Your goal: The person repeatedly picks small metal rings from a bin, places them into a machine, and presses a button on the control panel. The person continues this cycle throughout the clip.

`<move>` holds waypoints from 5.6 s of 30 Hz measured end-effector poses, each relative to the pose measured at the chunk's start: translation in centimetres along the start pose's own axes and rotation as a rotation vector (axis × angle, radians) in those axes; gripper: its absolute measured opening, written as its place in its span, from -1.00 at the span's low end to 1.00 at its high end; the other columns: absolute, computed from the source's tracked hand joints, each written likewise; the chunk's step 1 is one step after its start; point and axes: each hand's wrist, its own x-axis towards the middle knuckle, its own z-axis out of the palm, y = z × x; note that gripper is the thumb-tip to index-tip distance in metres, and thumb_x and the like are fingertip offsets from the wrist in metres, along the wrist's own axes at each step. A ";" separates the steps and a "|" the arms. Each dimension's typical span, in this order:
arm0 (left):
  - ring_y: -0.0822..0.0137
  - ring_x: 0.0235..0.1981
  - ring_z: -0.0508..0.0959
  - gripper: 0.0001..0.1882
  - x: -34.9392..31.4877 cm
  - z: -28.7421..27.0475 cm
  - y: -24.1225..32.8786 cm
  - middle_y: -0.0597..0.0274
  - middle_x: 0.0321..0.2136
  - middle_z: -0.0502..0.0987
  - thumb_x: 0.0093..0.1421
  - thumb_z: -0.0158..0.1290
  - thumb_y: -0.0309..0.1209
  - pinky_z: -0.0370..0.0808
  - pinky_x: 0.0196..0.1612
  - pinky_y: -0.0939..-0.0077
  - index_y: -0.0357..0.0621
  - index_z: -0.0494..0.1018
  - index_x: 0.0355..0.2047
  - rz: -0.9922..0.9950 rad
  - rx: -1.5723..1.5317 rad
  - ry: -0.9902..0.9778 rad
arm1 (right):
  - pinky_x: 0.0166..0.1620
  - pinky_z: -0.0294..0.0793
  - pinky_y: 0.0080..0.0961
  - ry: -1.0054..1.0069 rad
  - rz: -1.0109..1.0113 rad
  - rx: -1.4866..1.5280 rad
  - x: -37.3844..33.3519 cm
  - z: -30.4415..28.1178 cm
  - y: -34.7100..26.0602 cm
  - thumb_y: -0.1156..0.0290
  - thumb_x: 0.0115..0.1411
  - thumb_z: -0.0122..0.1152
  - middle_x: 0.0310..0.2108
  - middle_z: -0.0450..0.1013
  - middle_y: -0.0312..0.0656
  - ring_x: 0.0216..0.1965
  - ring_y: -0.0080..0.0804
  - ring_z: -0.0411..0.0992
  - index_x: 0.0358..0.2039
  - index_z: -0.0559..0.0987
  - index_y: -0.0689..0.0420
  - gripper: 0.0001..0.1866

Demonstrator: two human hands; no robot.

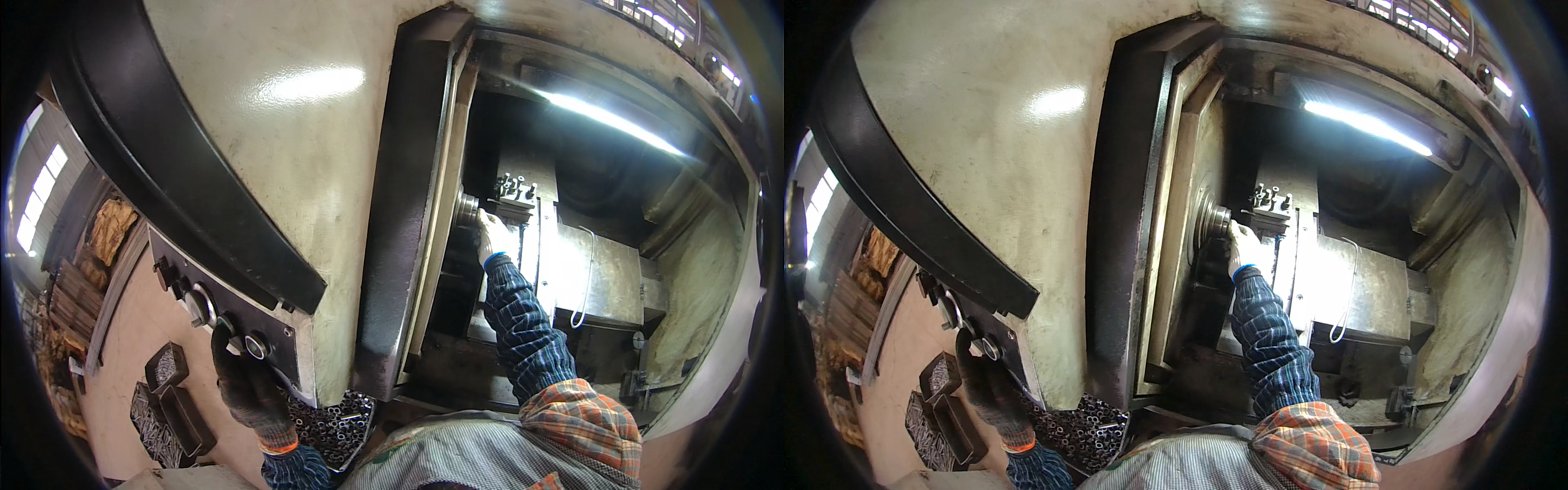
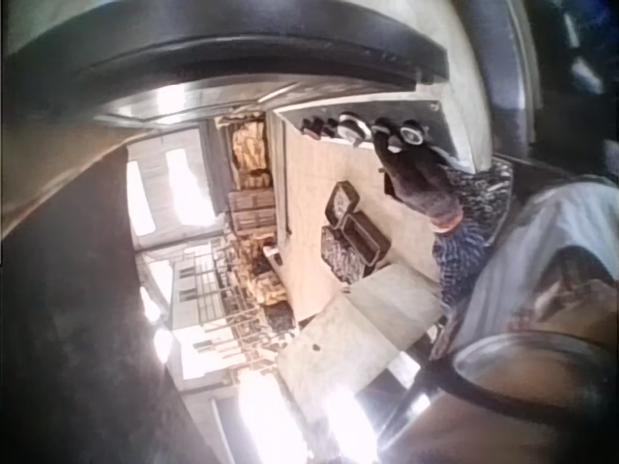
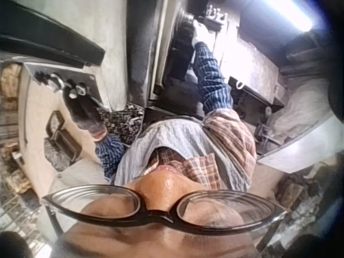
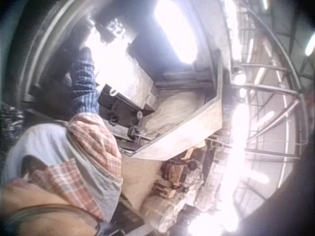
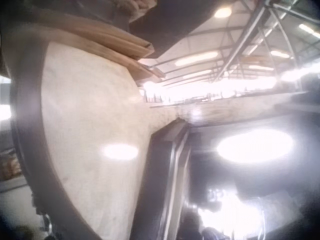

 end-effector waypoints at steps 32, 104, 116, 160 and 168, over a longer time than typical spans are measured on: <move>0.06 0.20 0.36 -0.44 0.3 -2.2 0.6 -0.11 0.26 0.28 0.36 -0.17 -0.31 0.31 0.28 0.17 -0.40 0.19 0.28 -0.383 -0.812 -0.083 | -0.06 0.43 -0.53 -0.270 -0.196 -0.619 0.5 -2.5 -4.3 0.26 0.24 0.19 -0.15 0.59 -0.15 -0.14 -0.45 0.49 -0.03 0.61 0.22 -0.63; 0.64 -0.67 0.24 -0.46 -58.1 -14.4 43.5 0.36 -0.60 0.38 0.25 -0.01 -0.52 0.14 -0.61 0.74 -0.44 0.26 0.24 0.151 0.990 1.757 | 0.02 0.56 -0.10 -2.262 1.807 -0.232 -81.0 3.9 -2.9 -0.09 0.41 -0.16 0.18 0.36 0.05 0.05 -0.04 0.47 0.24 0.30 0.10 -0.40; 0.55 -0.59 0.25 -0.47 -67.1 -6.4 50.8 0.27 -0.45 0.45 0.29 -0.10 -0.55 0.27 -0.50 0.64 -0.22 0.29 0.29 -0.125 1.746 2.617 | -0.06 0.47 -0.59 -3.312 0.605 -0.561 -101.7 -8.7 3.8 0.38 0.25 0.28 -0.15 0.51 -0.27 -0.18 -0.57 0.44 0.12 0.49 0.22 -0.56; 0.13 0.06 0.48 -0.47 -69.4 -8.6 48.3 -0.16 0.12 0.39 0.46 -0.30 -0.23 0.51 0.04 0.32 -0.45 0.20 0.24 -0.859 2.152 2.608 | -0.16 0.48 -0.52 -2.175 1.298 -0.702 -136.5 -32.2 18.8 0.14 0.36 0.08 -0.23 0.50 -0.17 -0.25 -0.45 0.46 -0.07 0.46 0.21 -0.63; 0.07 0.14 0.43 -0.40 -68.5 -7.0 54.5 -0.14 0.16 0.28 0.45 -0.36 -0.10 0.47 0.14 0.25 -0.30 0.04 0.32 -0.623 0.862 2.669 | 0.10 0.38 -0.46 -2.823 0.884 -0.387 -133.7 -30.0 17.4 0.12 0.33 0.12 0.01 0.53 -0.11 0.00 -0.36 0.45 0.03 0.55 0.27 -0.53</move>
